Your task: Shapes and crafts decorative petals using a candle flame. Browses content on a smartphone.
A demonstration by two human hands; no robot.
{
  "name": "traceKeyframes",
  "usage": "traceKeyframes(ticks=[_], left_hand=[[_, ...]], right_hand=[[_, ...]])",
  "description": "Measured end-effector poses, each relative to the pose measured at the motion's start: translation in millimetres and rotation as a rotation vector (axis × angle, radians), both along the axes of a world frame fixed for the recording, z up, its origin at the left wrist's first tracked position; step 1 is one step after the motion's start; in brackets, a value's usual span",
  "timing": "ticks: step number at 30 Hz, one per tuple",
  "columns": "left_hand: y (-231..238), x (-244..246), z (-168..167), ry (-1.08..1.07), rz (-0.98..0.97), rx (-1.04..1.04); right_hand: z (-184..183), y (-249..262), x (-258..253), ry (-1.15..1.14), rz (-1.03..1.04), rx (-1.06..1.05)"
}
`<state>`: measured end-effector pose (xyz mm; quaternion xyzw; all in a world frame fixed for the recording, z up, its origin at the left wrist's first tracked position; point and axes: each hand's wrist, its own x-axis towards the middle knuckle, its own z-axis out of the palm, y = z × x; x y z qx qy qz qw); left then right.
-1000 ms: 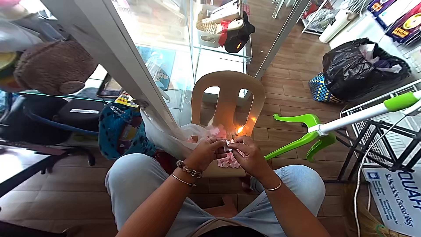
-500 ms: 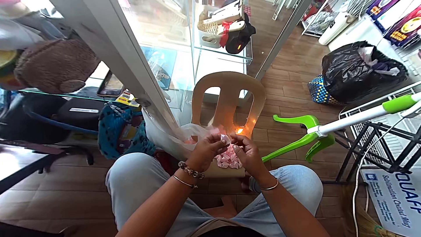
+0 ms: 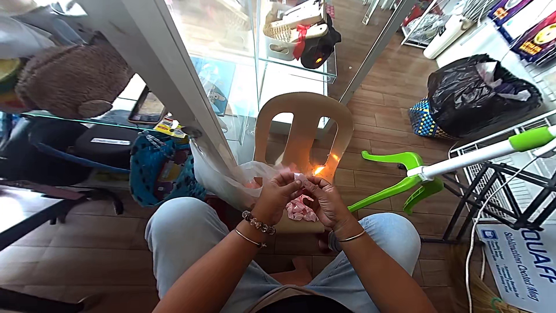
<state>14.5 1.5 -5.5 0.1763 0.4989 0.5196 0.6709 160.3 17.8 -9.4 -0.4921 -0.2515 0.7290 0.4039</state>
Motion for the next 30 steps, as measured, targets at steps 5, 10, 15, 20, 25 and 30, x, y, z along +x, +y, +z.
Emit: traceKeyframes(ticks=[5,10,15,20,25,30], left_hand=[[0.7,-2.5,1.4,-0.001,-0.066,-0.031],[1.3,-6.8,8.1,-0.060,-0.237,-0.141],[-1.2,-8.2,8.4,-0.099,-0.241,-0.103],[-1.3,-8.8,8.2,-0.075,-0.257,-0.092],[0.5,-10.9,9.0,-0.072,-0.234,-0.080],[0.8,-14.2,13.1,-0.072,-0.223,-0.079]], right_hand=[[-1.9,5.2,5.3,-0.057,-0.020,0.085],[-18.6,10.2,26.0,-0.681,0.053,0.969],[-28.3,3.8,36.7,-0.865,0.175,1.415],[-32.8,0.0,41.8,-0.941,0.164,1.536],[-31.9,1.3,44.3,-0.973,0.173,1.562],[-29.6,2.4,45.4,-0.994,0.173,1.562]])
